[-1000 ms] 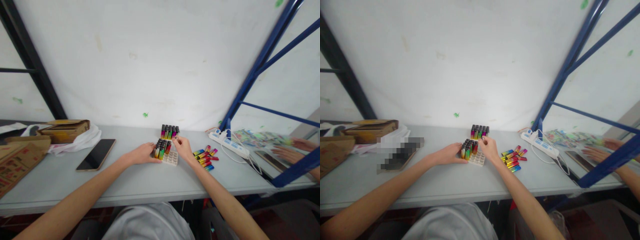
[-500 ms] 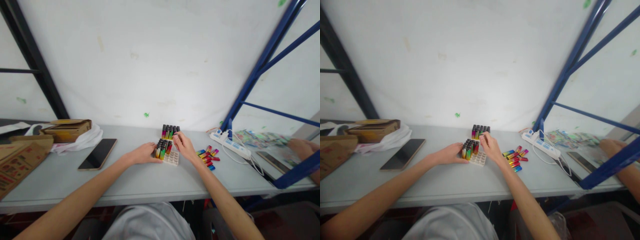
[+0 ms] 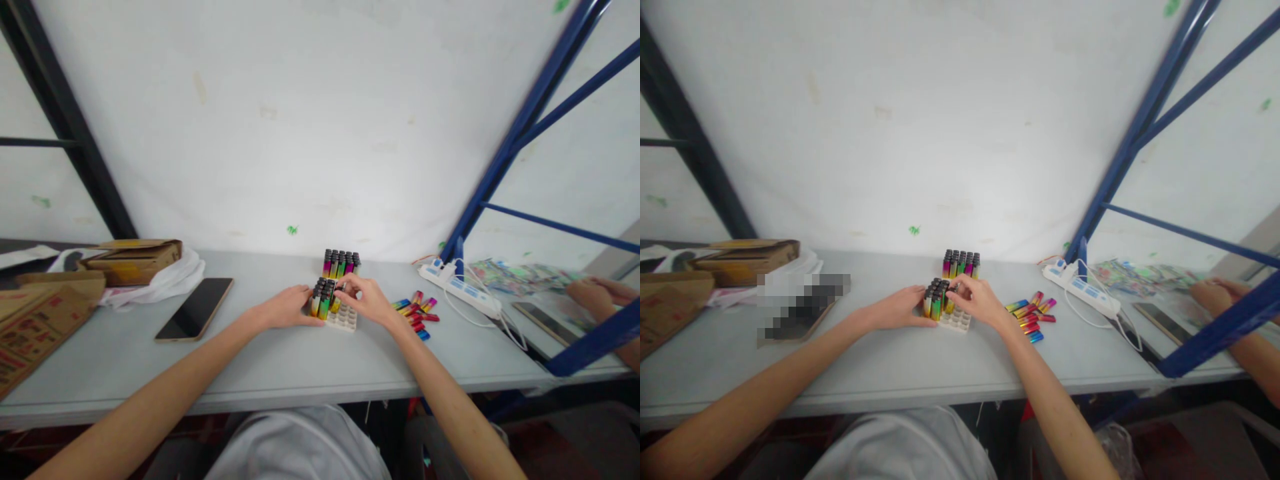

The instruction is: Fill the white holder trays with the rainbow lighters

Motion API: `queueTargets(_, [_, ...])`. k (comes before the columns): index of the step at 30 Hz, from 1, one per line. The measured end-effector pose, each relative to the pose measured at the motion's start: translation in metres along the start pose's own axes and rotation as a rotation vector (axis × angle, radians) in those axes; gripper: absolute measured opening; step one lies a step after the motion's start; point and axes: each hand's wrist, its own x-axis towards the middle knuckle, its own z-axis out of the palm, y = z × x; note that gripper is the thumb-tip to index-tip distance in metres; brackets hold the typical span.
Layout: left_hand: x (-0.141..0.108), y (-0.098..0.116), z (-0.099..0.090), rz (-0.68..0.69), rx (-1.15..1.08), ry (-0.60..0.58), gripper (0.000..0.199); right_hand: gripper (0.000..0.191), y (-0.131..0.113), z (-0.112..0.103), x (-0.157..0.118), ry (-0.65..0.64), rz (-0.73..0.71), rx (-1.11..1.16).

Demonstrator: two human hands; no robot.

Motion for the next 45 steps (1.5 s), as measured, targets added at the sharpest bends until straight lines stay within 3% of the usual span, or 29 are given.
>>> queueTargets(7, [0.000, -0.001, 0.001, -0.007, 0.007, 0.004, 0.054, 0.026, -0.003, 0.000, -0.001, -0.050, 0.012, 0.024])
queueTargets(11, [0.000, -0.003, 0.001, 0.000, -0.017, 0.015, 0.056, 0.029, -0.002, -0.012, 0.000, 0.038, 0.019, 0.011])
queueTargets(14, [0.000, -0.004, 0.002, 0.008, -0.020, 0.025, 0.057, 0.031, 0.008, -0.041, -0.003, 0.163, 0.071, -0.038])
queueTargets(16, [0.001, -0.005, 0.002, 0.002, -0.011, 0.027, 0.057, 0.032, 0.021, -0.069, -0.010, 0.168, 0.137, -0.123])
queueTargets(20, [0.001, -0.005, 0.002, 0.008, -0.004, 0.005, 0.057, 0.028, 0.053, -0.122, -0.035, -0.011, 0.265, -0.281])
queueTargets(24, [0.002, -0.005, 0.002, 0.007, -0.007, -0.001, 0.055, 0.028, 0.079, -0.147, -0.056, -0.222, 0.416, -0.292])
queueTargets(29, [0.001, -0.005, 0.002, 0.007, -0.011, -0.005, 0.055, 0.032, 0.091, -0.143, -0.058, -0.301, 0.421, -0.289])
queueTargets(33, [0.001, -0.004, 0.002, 0.009, -0.014, 0.005, 0.055, 0.027, 0.097, -0.134, -0.053, -0.280, 0.387, -0.272])
queueTargets(38, [0.001, -0.005, 0.003, -0.002, -0.006, 0.011, 0.056, 0.037, 0.095, -0.122, -0.046, -0.112, 0.369, -0.111])
queueTargets(45, [0.000, -0.004, 0.001, -0.009, -0.011, 0.011, 0.055, 0.040, 0.054, -0.085, -0.018, 0.110, 0.330, 0.429])
